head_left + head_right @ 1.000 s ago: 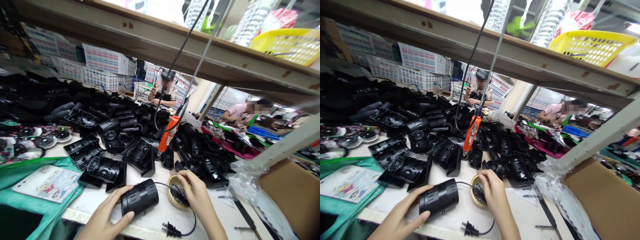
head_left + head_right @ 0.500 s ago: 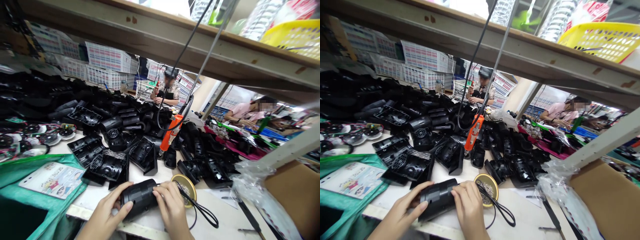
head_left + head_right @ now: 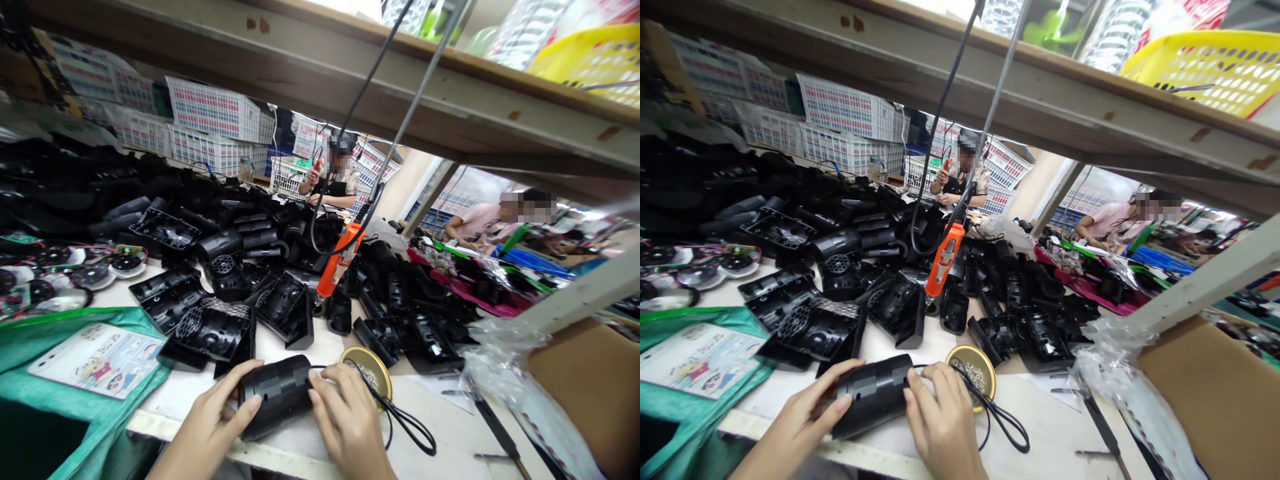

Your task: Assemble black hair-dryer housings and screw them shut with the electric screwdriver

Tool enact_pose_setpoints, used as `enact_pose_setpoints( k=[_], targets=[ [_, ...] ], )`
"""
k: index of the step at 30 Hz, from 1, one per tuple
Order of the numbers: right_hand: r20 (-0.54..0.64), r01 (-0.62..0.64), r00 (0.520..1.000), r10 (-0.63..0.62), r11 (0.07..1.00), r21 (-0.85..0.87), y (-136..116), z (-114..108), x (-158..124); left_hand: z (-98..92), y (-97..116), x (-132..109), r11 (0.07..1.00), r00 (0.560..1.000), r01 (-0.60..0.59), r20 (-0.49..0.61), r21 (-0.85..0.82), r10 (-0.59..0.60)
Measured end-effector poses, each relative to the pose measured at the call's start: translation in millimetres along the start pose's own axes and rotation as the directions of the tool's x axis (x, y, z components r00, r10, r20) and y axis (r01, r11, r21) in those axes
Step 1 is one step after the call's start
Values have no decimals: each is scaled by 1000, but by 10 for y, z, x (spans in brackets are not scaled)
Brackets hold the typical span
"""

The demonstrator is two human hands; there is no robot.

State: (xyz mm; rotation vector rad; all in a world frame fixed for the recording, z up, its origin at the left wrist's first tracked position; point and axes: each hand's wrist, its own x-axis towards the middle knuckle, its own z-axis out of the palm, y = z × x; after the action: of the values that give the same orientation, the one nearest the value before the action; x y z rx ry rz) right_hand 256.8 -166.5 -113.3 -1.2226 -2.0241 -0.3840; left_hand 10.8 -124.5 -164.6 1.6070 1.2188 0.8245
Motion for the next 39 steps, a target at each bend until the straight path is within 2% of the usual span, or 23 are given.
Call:
enact_pose_setpoints(
  k=[1,2,3,4,5,7,9,11,13,18,25,32,39],
  targets=[
    [44,-81,996,83,996,-48,48,-56,28,-1,-9,1,1000,1000,-3,-3,1,3],
    [112,-194,972,208,973,-123,111,-115,68,-3,-17,3,1000,1000,-8,-6,1,8],
    [198,-320,910,366,919,-229,188,-173,118,-6,-23,6,1000,1000,-13,-4,-2,13],
    [290,-431,787,545,822,-373,275,-226,174,-8,-27,9,1000,1000,-19,1,-7,19],
    [340,-467,703,625,765,-443,366,-268,230,-11,-28,11,1000,1000,-24,6,-10,24],
    [434,-478,566,701,708,-519,534,-313,326,-15,-26,15,999,1000,-31,5,-8,31],
    [517,-457,481,708,706,-541,643,-309,388,-16,-20,15,999,999,-36,-4,0,36],
    [566,-430,417,711,703,-566,676,-282,423,-16,-16,10,999,999,-44,-8,-4,44],
    [589,-405,386,710,704,-583,655,-260,442,-15,-16,4,999,999,-48,-13,-8,48],
    [625,-371,342,702,712,-596,585,-274,454,-14,-19,-5,999,999,-42,-6,27,43],
    [627,-398,347,697,715,-575,623,-269,438,-5,-15,-4,998,998,-54,-35,35,55],
    [656,-482,411,633,761,-433,682,-242,395,2,-22,7,998,998,-59,-1,37,59],
    [556,-613,499,664,724,-315,729,-305,331,-10,-1,1,998,999,-37,9,42,36]
  ],
)
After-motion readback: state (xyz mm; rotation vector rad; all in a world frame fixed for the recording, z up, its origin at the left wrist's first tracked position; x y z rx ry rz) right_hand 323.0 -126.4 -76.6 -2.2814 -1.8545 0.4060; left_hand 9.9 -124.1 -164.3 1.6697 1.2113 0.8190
